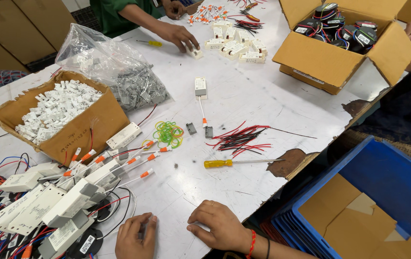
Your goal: The person assembles small white electronic modules by inserting red and black wires into terminal blocks and tightening them with a yellow screwdriver. They then attach gray plastic end caps to the modules and place the completed units on the table.
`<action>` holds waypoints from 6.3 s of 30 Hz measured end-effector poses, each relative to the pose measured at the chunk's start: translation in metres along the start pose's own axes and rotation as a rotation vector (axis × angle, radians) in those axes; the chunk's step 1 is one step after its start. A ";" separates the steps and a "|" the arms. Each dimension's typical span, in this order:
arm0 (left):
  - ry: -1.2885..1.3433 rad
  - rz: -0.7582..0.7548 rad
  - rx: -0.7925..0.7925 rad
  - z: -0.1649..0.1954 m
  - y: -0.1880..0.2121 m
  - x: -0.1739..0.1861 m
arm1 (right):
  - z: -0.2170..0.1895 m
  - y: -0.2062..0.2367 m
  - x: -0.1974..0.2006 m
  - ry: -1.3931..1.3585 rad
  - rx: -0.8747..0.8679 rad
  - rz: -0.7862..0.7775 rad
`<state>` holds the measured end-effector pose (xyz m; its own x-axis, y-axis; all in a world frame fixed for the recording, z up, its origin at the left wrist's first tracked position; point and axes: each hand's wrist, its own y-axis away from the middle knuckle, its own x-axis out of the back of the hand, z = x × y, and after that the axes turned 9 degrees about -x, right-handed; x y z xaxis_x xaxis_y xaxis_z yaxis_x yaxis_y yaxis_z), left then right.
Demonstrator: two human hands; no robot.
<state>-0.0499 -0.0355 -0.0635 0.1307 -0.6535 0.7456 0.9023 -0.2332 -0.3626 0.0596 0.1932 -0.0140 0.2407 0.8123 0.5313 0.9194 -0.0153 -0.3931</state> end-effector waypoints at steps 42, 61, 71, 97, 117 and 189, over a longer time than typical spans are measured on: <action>-0.038 -0.059 0.007 0.001 -0.003 0.003 | 0.000 -0.002 -0.002 -0.002 -0.013 -0.015; 0.055 0.074 -0.115 0.016 -0.004 0.011 | 0.005 -0.004 -0.005 0.044 0.002 0.005; 0.097 0.079 -0.104 0.037 -0.009 0.024 | 0.061 -0.070 0.058 -0.091 -0.134 -0.065; 0.152 0.105 -0.055 0.037 -0.020 0.025 | 0.072 -0.215 0.118 -0.697 -0.396 0.115; 0.093 -0.159 -0.294 0.040 0.000 0.031 | 0.093 0.021 0.095 0.162 -0.404 -0.048; 0.288 0.134 -0.245 0.100 0.027 0.003 | 0.068 -0.077 0.156 0.193 -0.241 0.040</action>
<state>0.0161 0.0280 -0.0155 0.0888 -0.8568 0.5080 0.7561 -0.2740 -0.5943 0.0049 0.3604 0.0483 0.3117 0.6829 0.6607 0.9497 -0.2020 -0.2393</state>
